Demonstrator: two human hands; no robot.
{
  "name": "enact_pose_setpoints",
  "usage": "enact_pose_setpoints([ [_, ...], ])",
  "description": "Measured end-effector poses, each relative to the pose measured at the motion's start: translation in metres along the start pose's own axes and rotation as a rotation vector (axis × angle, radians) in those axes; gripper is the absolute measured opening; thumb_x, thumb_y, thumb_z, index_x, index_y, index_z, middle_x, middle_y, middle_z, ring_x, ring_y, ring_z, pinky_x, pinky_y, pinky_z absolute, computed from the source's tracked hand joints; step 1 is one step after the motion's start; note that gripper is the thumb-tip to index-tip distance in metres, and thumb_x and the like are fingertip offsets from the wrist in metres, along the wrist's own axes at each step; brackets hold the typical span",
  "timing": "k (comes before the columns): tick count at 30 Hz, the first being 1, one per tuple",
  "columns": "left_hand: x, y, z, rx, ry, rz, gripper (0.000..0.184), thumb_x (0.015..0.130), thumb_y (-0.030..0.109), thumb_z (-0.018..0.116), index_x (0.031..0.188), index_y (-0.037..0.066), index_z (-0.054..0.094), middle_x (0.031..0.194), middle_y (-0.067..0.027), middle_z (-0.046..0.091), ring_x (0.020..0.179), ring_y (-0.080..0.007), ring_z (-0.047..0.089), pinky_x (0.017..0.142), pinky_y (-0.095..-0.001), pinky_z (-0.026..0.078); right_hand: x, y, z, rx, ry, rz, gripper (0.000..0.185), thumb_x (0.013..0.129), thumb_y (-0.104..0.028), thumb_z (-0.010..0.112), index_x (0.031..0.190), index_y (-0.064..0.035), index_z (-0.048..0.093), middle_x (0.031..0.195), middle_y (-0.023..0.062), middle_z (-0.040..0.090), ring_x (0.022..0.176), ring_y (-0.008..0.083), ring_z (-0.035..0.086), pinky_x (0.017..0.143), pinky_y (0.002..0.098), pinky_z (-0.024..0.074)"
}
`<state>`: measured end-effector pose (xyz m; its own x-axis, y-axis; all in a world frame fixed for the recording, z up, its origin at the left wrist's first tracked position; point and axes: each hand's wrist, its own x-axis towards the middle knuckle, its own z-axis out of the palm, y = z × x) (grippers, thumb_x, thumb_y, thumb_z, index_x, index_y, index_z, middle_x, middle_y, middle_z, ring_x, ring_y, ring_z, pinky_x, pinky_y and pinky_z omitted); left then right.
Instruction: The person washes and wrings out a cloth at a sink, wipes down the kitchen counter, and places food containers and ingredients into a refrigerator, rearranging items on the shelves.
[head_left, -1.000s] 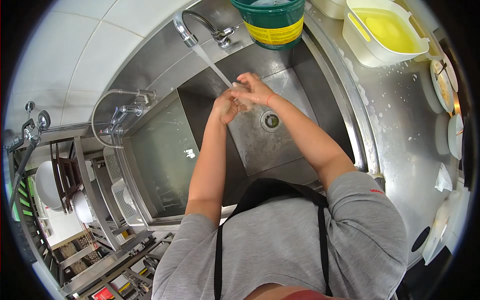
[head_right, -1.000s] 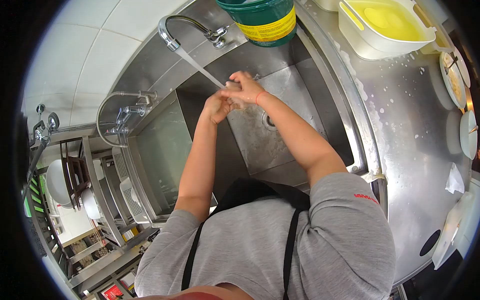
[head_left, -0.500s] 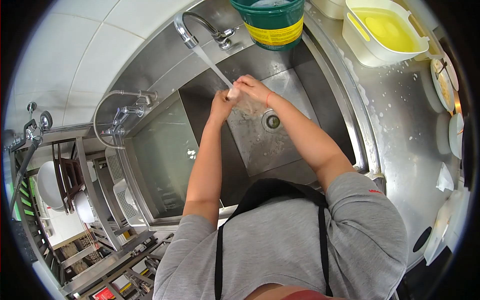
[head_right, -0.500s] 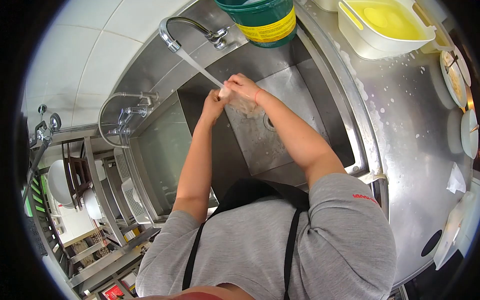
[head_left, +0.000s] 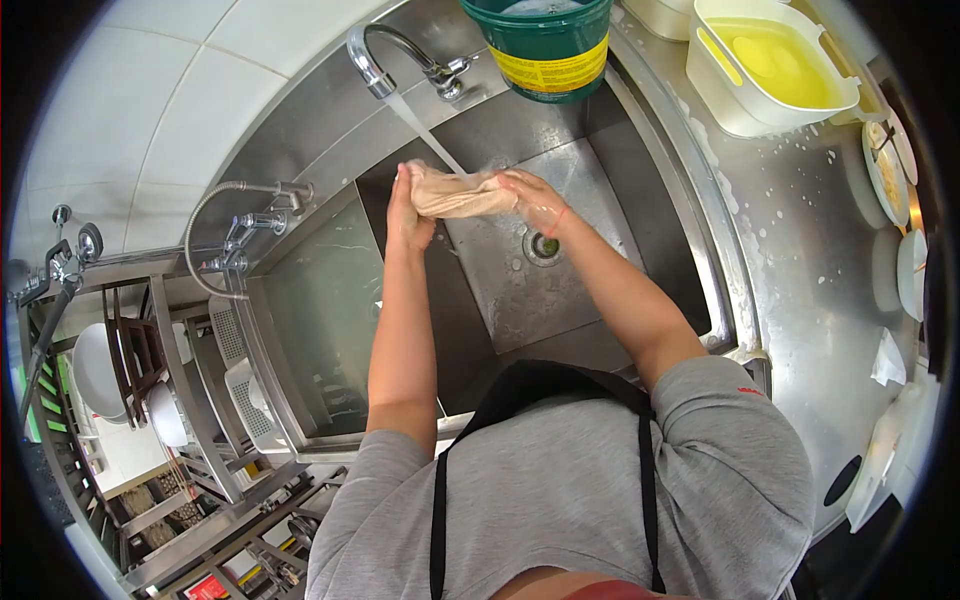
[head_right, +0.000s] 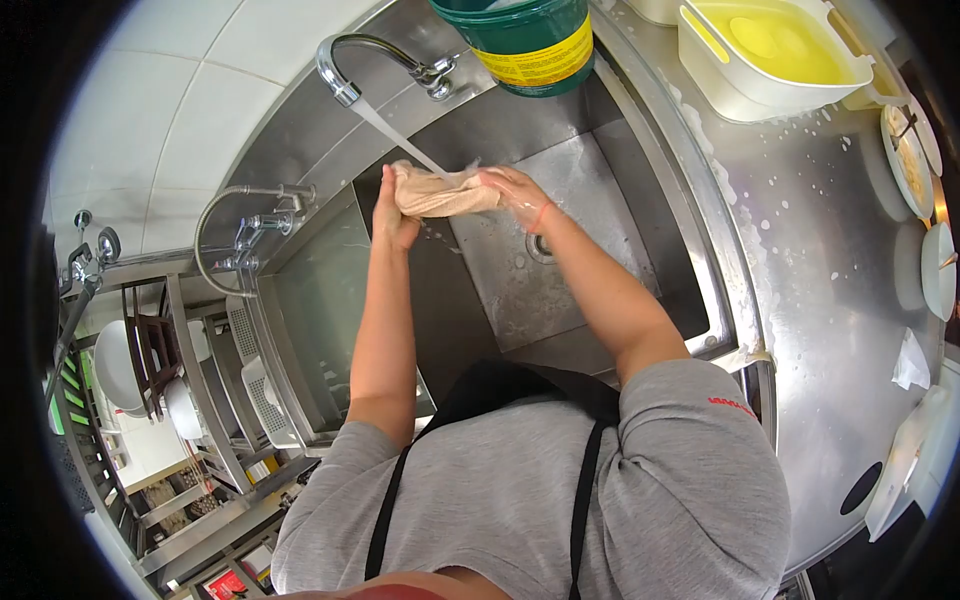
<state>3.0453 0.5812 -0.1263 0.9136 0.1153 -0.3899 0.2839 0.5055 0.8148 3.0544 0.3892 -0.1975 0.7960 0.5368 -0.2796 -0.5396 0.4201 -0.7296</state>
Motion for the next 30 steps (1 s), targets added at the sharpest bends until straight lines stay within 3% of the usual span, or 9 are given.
enact_pose_setpoints([
  [4,0.02,-0.053,-0.02,-0.254,0.109,-0.191,0.037,0.09,0.042,0.042,0.08,0.009,0.056,0.079,-0.0053,0.06,0.082,-0.0216,0.057,0.08,-0.0373,0.046,0.004,0.014,0.065,-0.265,-0.088,-0.511,0.019,0.078,-0.026,0.062,0.078,-0.0069,0.062,0.08,0.0032,0.056,0.076,0.0128,0.053,0.068,0.0283,0.0432],
  [7,0.013,-0.07,-0.023,-0.27,0.026,-0.26,0.034,0.091,0.041,0.041,0.09,0.009,0.054,0.087,-0.0056,0.059,0.085,-0.0217,0.057,0.08,-0.0368,0.046,-0.006,0.028,0.109,-1.382,0.235,-0.751,0.032,0.074,-0.036,0.061,0.063,-0.0072,0.052,0.069,0.0093,0.053,0.068,0.0239,0.054,0.063,0.0347,0.0432],
  [11,0.011,-0.079,-0.018,-0.267,-0.03,-0.305,0.033,0.092,0.039,0.039,0.102,0.01,0.051,0.098,-0.0059,0.058,0.088,-0.0219,0.058,0.079,-0.0361,0.048,0.005,0.017,0.094,-1.246,0.119,-0.791,0.031,0.075,-0.037,0.058,0.067,-0.0073,0.054,0.072,0.0119,0.058,0.073,0.0313,0.057,0.066,0.0393,0.0444],
  [16,0.001,-0.078,0.009,-0.26,0.05,-0.318,0.033,0.092,0.035,0.038,0.111,0.01,0.05,0.106,-0.0061,0.057,0.091,-0.021,0.058,0.077,-0.0343,0.049,0.031,-0.014,0.065,-1.054,0.31,-0.413,0.027,0.076,-0.034,0.058,0.076,-0.0074,0.056,0.08,0.0123,0.061,0.082,0.034,0.057,0.072,0.042,0.0448],
  [20,0.024,-0.092,-0.014,-0.256,-0.098,-0.22,0.034,0.092,0.036,0.039,0.111,0.009,0.05,0.105,-0.0062,0.057,0.092,-0.0211,0.057,0.076,-0.0358,0.05,0.02,-0.007,0.072,-1.072,0.31,-0.491,0.031,0.076,-0.037,0.058,0.072,-0.0065,0.056,0.078,0.012,0.06,0.078,0.0339,0.057,0.069,0.0417,0.0446],
  [22,0.028,-0.094,-0.022,-0.289,-0.256,-0.187,0.035,0.092,0.035,0.038,0.111,0.008,0.05,0.104,-0.0069,0.057,0.093,-0.0219,0.057,0.076,-0.0371,0.049,0.013,0.0,0.078,-1.136,0.057,-0.803,0.037,0.077,-0.041,0.058,0.067,-0.006,0.055,0.077,0.0124,0.06,0.075,0.0343,0.056,0.066,0.042,0.0439],
  [24,0.025,-0.093,-0.022,-0.277,-0.353,-0.195,0.036,0.093,0.035,0.037,0.111,0.008,0.05,0.104,-0.0077,0.056,0.093,-0.0226,0.056,0.077,-0.0384,0.049,0.017,0.001,0.081,-1.144,0.084,-0.7,0.039,0.076,-0.043,0.058,0.065,-0.006,0.055,0.077,0.0125,0.059,0.074,0.0343,0.056,0.065,0.0423,0.0434],
  [27,0.003,-0.077,0.011,-0.021,-0.015,-0.288,0.039,0.093,0.037,0.037,0.113,0.006,0.049,0.107,-0.0087,0.056,0.096,-0.0233,0.056,0.077,-0.0386,0.049,0.035,-0.005,0.069,-1.067,0.321,-0.495,0.043,0.078,-0.049,0.053,0.071,-0.0071,0.061,0.076,0.0148,0.059,0.074,0.0336,0.056,0.069,0.0402,0.0447],
  [30,-0.003,-0.069,0.014,-0.041,-0.036,-0.306,0.041,0.089,0.041,0.044,0.111,0.007,0.05,0.106,-0.0071,0.057,0.093,-0.0202,0.057,0.08,-0.0357,0.048,0.078,-0.005,0.021,-1.217,0.305,-0.548,0.046,0.079,-0.049,0.052,0.078,-0.0042,0.062,0.08,0.0148,0.061,0.076,0.0322,0.058,0.071,0.0387,0.0451],
])
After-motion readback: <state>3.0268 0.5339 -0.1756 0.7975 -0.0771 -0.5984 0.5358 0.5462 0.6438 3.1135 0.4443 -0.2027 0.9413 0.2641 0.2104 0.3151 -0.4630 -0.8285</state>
